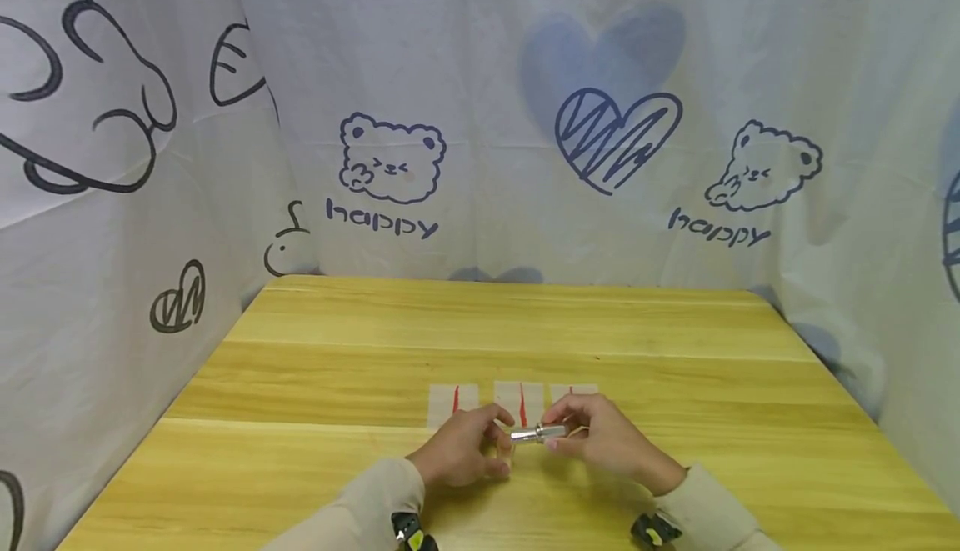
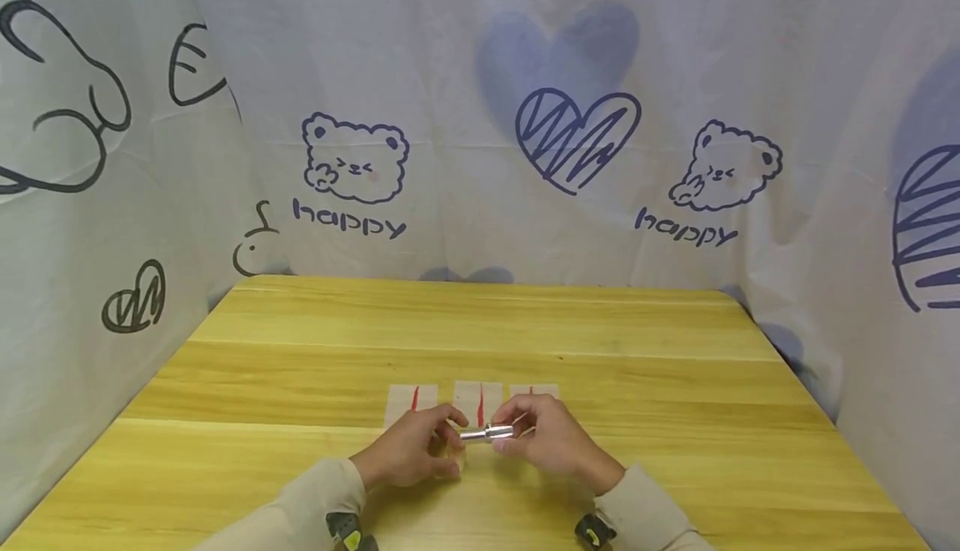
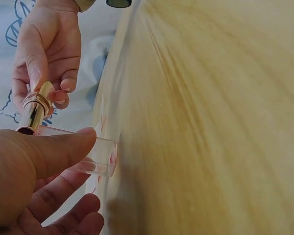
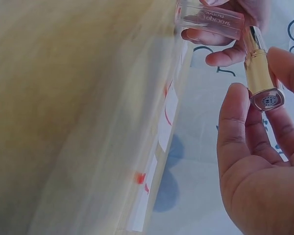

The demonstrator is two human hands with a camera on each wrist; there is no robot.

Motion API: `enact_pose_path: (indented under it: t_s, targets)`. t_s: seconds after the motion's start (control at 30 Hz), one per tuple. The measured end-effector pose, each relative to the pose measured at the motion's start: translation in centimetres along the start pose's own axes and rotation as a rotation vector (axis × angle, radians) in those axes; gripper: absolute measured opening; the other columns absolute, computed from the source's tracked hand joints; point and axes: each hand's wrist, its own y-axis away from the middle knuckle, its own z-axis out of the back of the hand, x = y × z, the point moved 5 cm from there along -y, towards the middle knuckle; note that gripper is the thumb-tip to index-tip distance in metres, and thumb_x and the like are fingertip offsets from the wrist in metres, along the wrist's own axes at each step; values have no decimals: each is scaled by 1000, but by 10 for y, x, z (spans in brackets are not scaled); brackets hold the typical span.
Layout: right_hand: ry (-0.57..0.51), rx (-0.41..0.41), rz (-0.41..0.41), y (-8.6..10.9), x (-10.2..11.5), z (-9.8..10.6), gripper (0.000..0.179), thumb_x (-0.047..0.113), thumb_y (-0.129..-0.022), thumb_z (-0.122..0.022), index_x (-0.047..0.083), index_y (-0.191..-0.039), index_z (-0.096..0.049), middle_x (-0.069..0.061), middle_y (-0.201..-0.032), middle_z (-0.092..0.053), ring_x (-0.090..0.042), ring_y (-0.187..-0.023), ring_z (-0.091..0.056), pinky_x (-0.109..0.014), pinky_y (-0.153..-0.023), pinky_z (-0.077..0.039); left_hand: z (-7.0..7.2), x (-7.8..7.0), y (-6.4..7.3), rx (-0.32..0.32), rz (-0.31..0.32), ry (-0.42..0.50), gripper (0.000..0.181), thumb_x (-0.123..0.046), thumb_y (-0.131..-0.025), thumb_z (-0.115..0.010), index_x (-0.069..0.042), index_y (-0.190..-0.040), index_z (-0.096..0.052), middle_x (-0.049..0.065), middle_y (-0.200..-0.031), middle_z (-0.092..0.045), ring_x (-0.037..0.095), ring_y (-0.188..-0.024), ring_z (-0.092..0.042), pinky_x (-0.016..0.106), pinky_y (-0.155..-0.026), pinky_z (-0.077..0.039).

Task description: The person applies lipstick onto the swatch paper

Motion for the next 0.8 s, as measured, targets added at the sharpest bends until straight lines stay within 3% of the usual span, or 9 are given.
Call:
enact_pose_path:
  t_s: [0.4,0.63,0.8]
  targets:
    - [41,21,14,3,1,1,19,5,-84,-75,0,-100,-67,-11,-101,-63,-20,-83,-61,-29,-73,-55,2,-3,-1,12,36,5,47,-9,-76,-83,-10,-115,-56,-11,-90,-68,7,-85,-58,31,-83,-45]
    - [78,9,5,2,2,5,22,8,-84,-76,1,-103,-68,-10,-100,-63,-22,-84,-61,-30,-74,-54,8,-8,-2,0,20,4,48,-11,-77,-83,-8,-117,-56,-8,-92,-70,14,-96,-61,41,-91,-45]
    - [111,-23,34,2,5,7,22,8,-84,-76,1,-102,-68,-9,-96,-64,-18,-81,-60,-29,-69,-54,12,-10,-1,-27,9,17,46,-11,-79,-81,-6,-118,-56,-6,-93,-69,11,-80,-59,37,-84,-46]
